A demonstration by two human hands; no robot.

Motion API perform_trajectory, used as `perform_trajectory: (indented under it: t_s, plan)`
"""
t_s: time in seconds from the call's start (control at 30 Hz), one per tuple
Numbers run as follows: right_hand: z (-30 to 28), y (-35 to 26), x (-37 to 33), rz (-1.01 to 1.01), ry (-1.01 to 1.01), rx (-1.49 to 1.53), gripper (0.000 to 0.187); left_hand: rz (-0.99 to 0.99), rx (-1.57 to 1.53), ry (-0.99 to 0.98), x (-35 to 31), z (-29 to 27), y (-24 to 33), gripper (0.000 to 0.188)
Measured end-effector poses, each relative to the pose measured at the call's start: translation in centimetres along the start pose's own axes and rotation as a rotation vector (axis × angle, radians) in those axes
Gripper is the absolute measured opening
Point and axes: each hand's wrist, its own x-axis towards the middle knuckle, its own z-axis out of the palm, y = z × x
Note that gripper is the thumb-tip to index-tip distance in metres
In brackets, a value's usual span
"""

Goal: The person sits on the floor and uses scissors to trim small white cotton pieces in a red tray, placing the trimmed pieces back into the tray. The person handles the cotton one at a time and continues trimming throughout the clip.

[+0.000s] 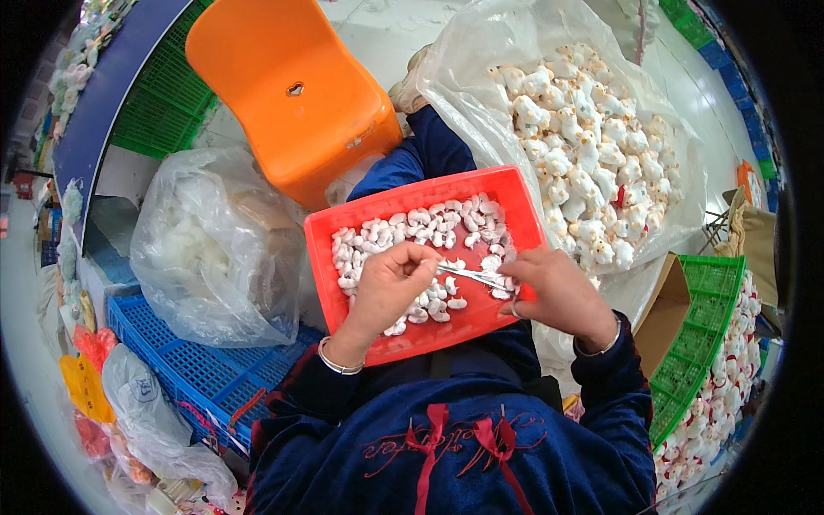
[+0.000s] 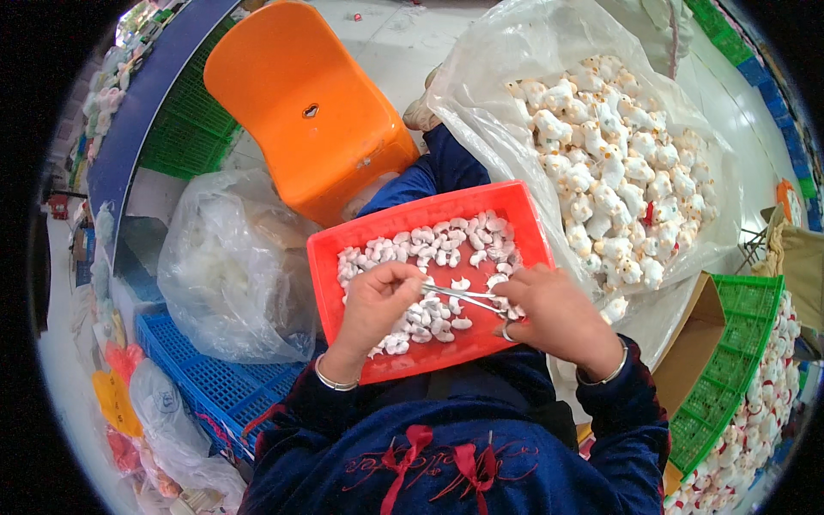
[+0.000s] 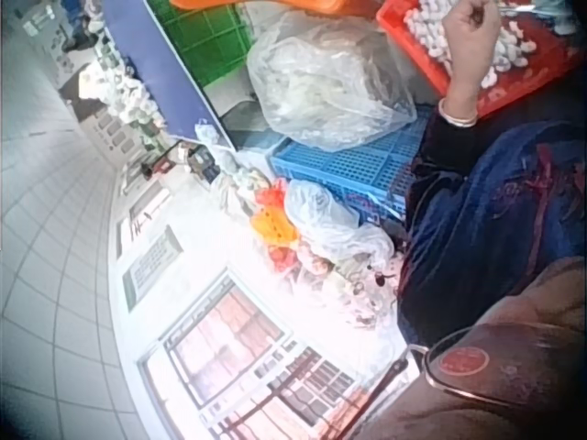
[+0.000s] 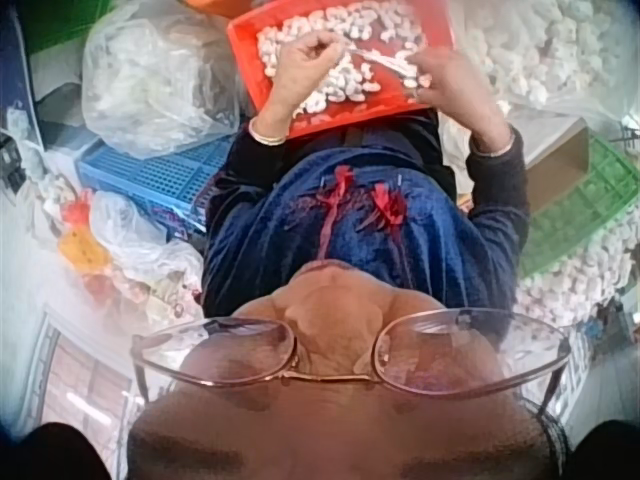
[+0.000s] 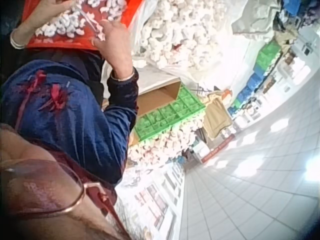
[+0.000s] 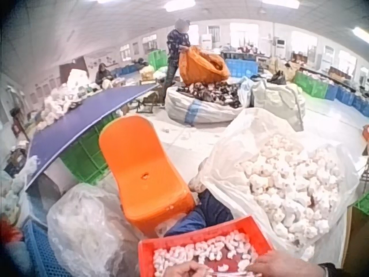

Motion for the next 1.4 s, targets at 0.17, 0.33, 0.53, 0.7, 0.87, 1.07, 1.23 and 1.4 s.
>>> perform_trajectory:
  t_s: [0.17, 0.33, 0.53, 0.7, 0.87, 1.07, 1.23, 1.4]
  plan:
    - [-2.9, 2.3, -1.5, 0.321, 0.042, 0.069, 0.044, 0.048, 0.117, 0.123, 1.1, -1.6, 0.1, 0.014]
    - [-4.4, 1.8, -1.3, 0.265, -0.129, -0.245, 0.031, -0.014, 0.129, 0.087, 1.0, -1.7, -0.5, 0.021]
    - [-3.0, 2.0, 1.1, -0.003, -0.223, -0.750, 0.010, 0.009, 0.004, 0.096, 1.0, -1.5, 0.1, 0.018]
    - [1.3, 2.9, 3.6, -0.033, -0.458, -0.912, 0.007, -0.001, -0.024, 0.067, 0.9, -2.0, 0.1, 0.018]
    - [-1.6, 3.3, 3.5, 0.031, -0.410, -0.654, 0.011, 0.013, -0.077, 0.102, 0.8, -2.5, -0.2, 0.018]
    - [-4.5, 1.9, 1.1, 0.051, -0.133, -0.259, 0.027, -0.076, -0.008, 0.034, 1.2, -2.2, -0.3, 0.017]
    - [-4.9, -0.1, 0.2, 0.043, -0.108, -0.239, 0.026, -0.191, 0.067, -0.062, 0.6, -0.4, -0.2, 0.022]
    - [-4.7, -0.8, -0.3, 0.045, -0.077, -0.248, 0.025, -0.168, 0.059, -0.113, 0.5, 0.5, -0.4, 0.024]
